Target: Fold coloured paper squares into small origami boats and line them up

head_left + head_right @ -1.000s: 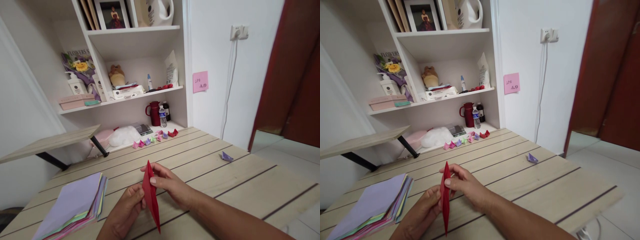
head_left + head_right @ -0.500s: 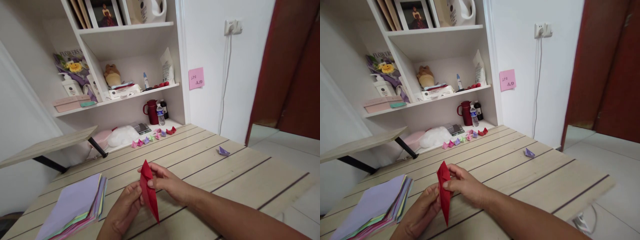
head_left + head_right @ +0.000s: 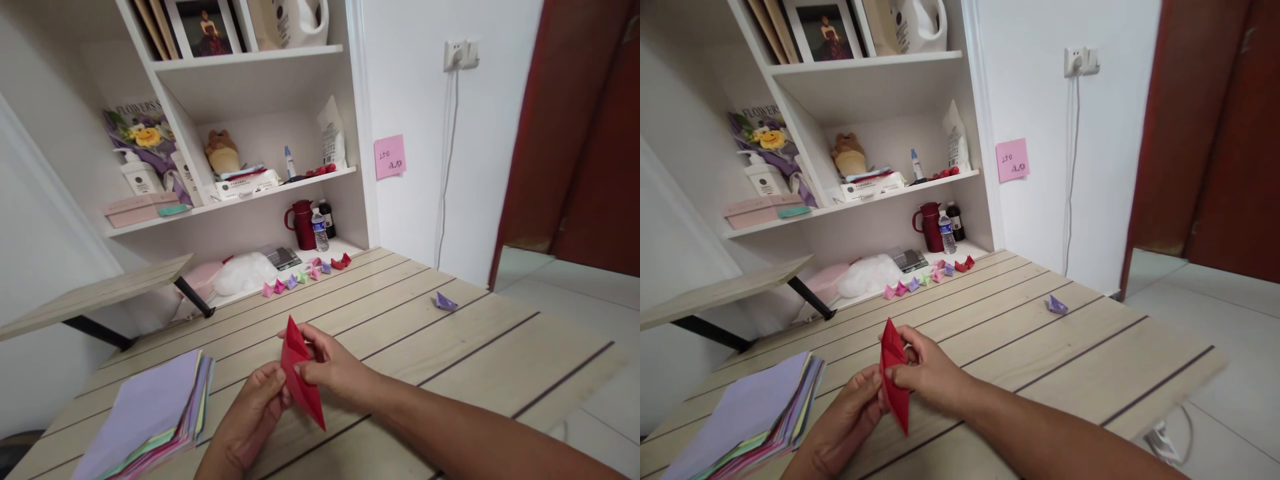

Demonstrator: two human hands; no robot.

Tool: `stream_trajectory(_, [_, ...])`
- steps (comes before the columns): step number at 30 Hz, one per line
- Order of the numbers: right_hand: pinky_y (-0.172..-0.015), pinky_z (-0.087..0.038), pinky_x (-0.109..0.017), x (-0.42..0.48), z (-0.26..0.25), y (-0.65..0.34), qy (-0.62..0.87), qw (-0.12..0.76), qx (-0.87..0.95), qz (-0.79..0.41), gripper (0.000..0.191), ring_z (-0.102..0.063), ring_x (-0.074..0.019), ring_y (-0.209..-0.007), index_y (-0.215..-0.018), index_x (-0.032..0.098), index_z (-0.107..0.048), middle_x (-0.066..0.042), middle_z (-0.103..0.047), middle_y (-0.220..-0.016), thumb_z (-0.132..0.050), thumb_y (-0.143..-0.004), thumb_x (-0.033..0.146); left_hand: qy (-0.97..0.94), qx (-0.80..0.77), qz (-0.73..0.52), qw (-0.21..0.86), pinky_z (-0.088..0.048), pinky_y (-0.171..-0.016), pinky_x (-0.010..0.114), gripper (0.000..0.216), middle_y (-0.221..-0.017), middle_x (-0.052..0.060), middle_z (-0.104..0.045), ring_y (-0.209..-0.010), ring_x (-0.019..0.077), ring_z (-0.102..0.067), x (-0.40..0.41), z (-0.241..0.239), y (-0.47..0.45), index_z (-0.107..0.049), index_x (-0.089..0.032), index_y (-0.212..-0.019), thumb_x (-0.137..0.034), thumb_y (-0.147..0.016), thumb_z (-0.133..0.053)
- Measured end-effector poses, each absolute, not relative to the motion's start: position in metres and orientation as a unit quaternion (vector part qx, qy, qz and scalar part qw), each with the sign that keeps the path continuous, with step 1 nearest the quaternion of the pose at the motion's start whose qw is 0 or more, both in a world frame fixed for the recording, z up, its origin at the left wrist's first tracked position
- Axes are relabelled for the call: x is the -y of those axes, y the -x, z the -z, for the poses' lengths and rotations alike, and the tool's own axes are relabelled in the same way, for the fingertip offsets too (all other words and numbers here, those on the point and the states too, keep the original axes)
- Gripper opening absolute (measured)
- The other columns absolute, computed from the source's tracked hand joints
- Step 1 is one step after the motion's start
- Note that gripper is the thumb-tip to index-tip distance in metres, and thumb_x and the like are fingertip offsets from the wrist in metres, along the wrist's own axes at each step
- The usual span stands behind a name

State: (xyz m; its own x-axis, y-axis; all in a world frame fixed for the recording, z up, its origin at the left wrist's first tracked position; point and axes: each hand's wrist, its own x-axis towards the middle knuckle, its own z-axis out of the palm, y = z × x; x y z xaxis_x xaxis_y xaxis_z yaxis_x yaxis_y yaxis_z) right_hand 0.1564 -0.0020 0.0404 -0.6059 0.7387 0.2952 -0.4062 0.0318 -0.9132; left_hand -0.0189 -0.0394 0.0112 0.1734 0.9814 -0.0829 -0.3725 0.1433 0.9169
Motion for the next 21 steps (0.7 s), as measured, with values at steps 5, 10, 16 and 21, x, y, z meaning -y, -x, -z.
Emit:
stream_trajectory(5, [-0.063,-0.041,-0.023,-0.004,-0.035,-0.154,0.182,0.469,0.594,-0.628,0.024,-0.054,-0.0122,-0.068,-0.09,0.02,-0.057,0.004,-0.058,-0.077,-0.061,-0.068,0.012,-0.398,-0.399,-0.515,0.646,-0.04,-0.067,0.021,0.023,-0.071,0.001,-0.062,-0.063,0.0073,-0.049,0.037,-0.011,0.016,-0.072,-0.013,-0.082,-0.033,-0.074,-0.082])
stream_trajectory(10, [-0.058,-0.039,-0.022,-0.008,-0.029,-0.153,0.212,0.483,0.601,-0.601,0.023,-0.05,-0.0106,-0.061,-0.087,0.021,-0.054,0.006,-0.056,-0.071,-0.064,-0.069,0.013,-0.393,-0.406,-0.52,0.641,-0.042,-0.069,0.02,0.022,-0.078,0.002,-0.064,-0.066,0.0069,-0.052,0.035,-0.011,0.014,-0.072,-0.014,-0.087,-0.031,-0.075,-0.081])
stream_trajectory(16, [-0.057,-0.039,-0.023,-0.007,-0.029,-0.154,0.236,0.471,0.616,-0.586,0.022,-0.047,-0.0106,-0.058,-0.084,0.022,-0.053,0.007,-0.054,-0.069,-0.067,-0.068,0.014,-0.417,-0.405,-0.509,0.635,-0.042,-0.066,0.021,0.022,-0.075,0.002,-0.063,-0.065,0.008,-0.051,0.036,-0.013,0.011,-0.071,-0.013,-0.086,-0.031,-0.077,-0.08])
stream_trajectory(21, [-0.063,-0.04,-0.025,-0.008,-0.03,-0.157,0.269,0.483,0.662,-0.506,0.018,-0.049,-0.0134,-0.066,-0.082,0.022,-0.057,0.004,-0.056,-0.073,-0.063,-0.069,0.012,-0.436,-0.41,-0.494,0.63,-0.042,-0.068,0.023,0.021,-0.075,0.002,-0.064,-0.066,0.0091,-0.052,0.036,-0.013,0.01,-0.07,-0.014,-0.087,-0.032,-0.08,-0.076])
